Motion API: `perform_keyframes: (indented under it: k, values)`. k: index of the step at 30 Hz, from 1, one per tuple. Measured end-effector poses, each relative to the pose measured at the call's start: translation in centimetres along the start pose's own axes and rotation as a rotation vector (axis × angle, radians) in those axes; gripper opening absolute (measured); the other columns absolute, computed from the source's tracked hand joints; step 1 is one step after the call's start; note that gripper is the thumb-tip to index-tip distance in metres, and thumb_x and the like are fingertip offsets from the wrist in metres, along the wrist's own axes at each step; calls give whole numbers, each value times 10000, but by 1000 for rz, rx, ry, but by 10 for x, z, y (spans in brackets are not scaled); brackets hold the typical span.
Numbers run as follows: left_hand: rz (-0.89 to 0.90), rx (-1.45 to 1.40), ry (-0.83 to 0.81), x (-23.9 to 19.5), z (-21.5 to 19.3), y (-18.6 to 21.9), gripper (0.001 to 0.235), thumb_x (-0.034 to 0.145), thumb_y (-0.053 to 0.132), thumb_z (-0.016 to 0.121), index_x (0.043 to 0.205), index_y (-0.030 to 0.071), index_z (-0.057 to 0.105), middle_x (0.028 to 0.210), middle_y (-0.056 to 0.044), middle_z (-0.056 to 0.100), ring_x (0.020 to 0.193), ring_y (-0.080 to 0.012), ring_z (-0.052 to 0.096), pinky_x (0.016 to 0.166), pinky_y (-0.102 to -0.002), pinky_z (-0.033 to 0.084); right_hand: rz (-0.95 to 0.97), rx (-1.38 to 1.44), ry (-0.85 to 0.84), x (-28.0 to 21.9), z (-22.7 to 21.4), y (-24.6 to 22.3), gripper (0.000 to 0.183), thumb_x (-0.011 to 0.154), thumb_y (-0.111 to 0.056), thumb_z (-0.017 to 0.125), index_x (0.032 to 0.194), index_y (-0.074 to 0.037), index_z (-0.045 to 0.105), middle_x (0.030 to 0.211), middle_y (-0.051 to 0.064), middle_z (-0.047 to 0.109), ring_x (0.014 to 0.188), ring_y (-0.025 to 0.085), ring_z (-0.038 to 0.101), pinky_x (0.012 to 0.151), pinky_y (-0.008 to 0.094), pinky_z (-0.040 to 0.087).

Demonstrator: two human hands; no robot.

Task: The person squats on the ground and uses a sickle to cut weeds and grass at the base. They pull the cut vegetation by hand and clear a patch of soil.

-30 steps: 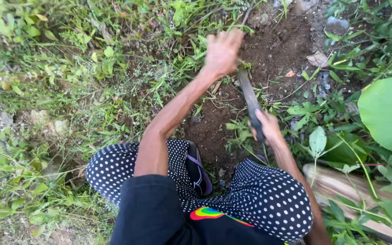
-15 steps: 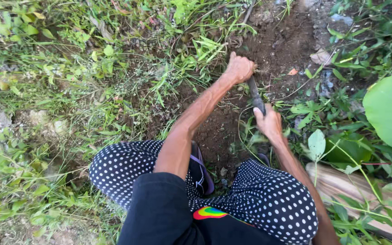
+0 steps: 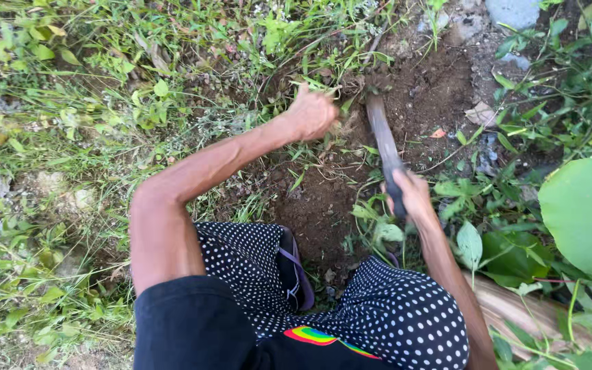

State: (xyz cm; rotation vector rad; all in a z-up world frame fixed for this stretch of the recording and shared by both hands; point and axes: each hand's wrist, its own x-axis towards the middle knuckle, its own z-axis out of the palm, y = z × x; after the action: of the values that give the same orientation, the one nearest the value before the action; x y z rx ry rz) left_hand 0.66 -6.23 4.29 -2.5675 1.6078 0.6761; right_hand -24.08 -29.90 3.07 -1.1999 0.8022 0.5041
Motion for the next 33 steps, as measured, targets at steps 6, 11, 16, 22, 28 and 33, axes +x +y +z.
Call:
perform_keyframes:
  k: [6,11,16,22,28,33]
  values:
    - [-330,123,526,98,4,1,1323,554,978,553,1312,-105,599,1300,-246,572,951,-245,466,728,-484,361,-203,-686,185,11,36,-32,348,1026,-321,599,1150,4,626,701,152,694,486,132,646,481,284,504]
    - [-581,14,231,143,77,-18,706,754,669,684,1002,8,701,935,-113,664,893,-275,539,863,-501,356,72,-46,23,-45,16,-7,329,985,-282,562,1204,-44,623,793,105,715,436,120,578,390,283,468]
    - [-414,41,486,151,127,-28,193,915,194,651,740,135,705,601,-64,602,663,-252,602,866,-584,351,2,-556,64,0,43,-3,357,1021,-281,541,1220,15,555,728,155,676,431,180,549,350,355,472]
    - [-191,13,-229,-3,112,-30,293,965,179,556,712,147,700,540,-1,498,635,-162,557,989,-588,322,-364,-1064,34,-52,7,8,341,971,-300,681,1139,-4,667,679,169,680,500,203,601,472,346,473]
    - [-210,10,-37,-40,48,-25,890,684,813,728,1075,16,663,1064,-153,566,818,-276,591,814,-515,367,-23,-227,41,2,28,-20,336,1005,-286,602,1170,1,658,771,80,689,483,129,558,405,309,438]
    - [-150,201,501,27,60,-11,1427,270,885,717,1359,-34,632,1376,-187,555,1116,-280,524,823,-492,378,-52,-808,17,-1,43,-20,329,1034,-280,563,1198,-1,620,746,148,660,485,169,551,395,340,473]
